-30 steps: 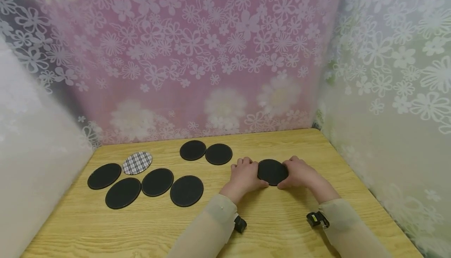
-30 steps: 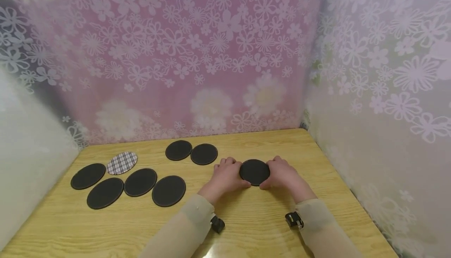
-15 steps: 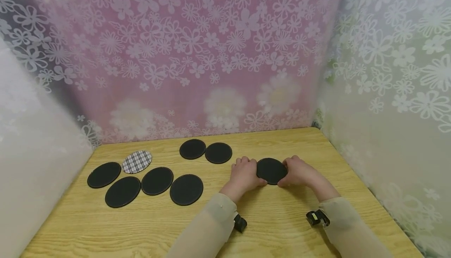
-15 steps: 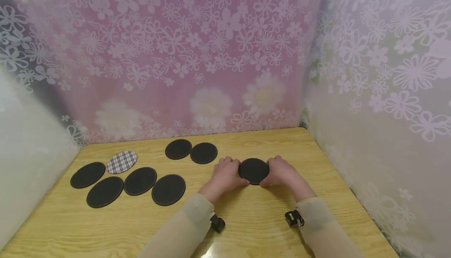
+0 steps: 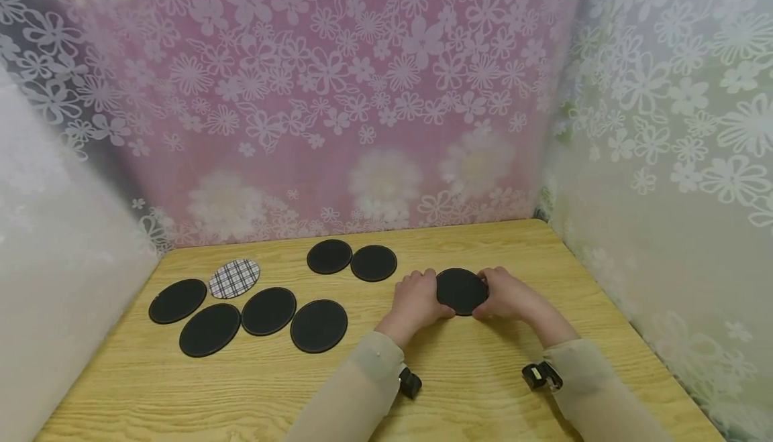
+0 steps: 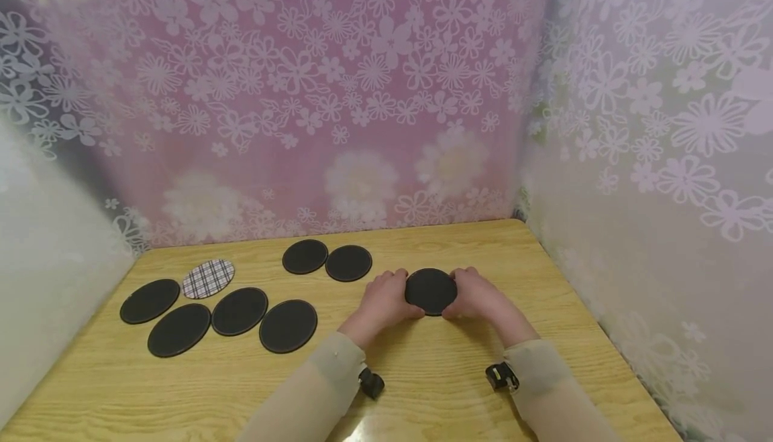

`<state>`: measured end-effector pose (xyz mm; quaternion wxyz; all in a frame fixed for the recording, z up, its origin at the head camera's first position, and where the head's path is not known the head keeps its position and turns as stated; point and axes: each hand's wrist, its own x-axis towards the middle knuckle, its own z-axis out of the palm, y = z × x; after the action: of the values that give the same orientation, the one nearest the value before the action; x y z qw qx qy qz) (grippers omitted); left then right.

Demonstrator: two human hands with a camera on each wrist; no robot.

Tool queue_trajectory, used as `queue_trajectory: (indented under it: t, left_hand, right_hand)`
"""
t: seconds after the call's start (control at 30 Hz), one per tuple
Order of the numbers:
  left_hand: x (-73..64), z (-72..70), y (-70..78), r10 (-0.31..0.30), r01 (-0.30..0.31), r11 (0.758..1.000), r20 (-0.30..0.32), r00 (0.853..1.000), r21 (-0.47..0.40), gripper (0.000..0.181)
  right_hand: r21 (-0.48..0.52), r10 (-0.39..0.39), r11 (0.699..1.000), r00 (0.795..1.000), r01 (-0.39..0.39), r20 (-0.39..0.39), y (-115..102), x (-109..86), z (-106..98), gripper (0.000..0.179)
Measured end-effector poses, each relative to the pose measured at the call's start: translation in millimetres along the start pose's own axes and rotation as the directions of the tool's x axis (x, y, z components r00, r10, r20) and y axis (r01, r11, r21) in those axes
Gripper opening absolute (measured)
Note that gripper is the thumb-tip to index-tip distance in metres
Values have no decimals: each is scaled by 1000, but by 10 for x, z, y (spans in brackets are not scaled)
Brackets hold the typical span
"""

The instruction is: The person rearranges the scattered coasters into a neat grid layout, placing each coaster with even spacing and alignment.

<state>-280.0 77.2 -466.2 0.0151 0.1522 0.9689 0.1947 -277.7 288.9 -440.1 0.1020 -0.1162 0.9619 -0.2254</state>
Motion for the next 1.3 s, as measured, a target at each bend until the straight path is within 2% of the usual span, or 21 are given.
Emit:
queue_trajectory:
  t: [0.3, 0.53, 0.67, 0.8, 0.97, 1.1, 1.3]
  left_hand:
    - [22, -9, -59, 1, -1, 999, 18, 1000, -39, 74]
    - [47, -81, -161, -1, 6, 993, 36, 999, -114, 75]
    - [189, 15, -328, 18, -14, 993, 34, 999, -119, 79]
    - [350, 168, -534, 26, -19, 990, 46, 999, -137, 86]
    - [445, 255, -743, 9, 0, 988, 57, 998, -152, 88]
    - [448, 258, -805, 1, 5, 992, 48, 999, -129, 87]
    - [423, 216, -816, -3, 11, 992, 65, 998, -124, 90]
  right_hand:
    - [35, -8, 999, 1000, 8, -7, -61, -3, 12, 80]
    - [96, -28, 995, 1000, 28, -5, -102, 42, 49, 81]
    - [121, -24, 992, 1000, 24, 1, -123, 84, 76, 82]
    - [133, -31, 991, 999, 29, 11, -163, 140, 104, 81]
    - [143, -43, 989, 999, 37, 34, -229, 242, 145, 82]
    - [141, -36, 990, 998, 30, 42, -271, 297, 163, 83]
    - [123, -31, 992, 998, 24, 53, -297, 321, 151, 84]
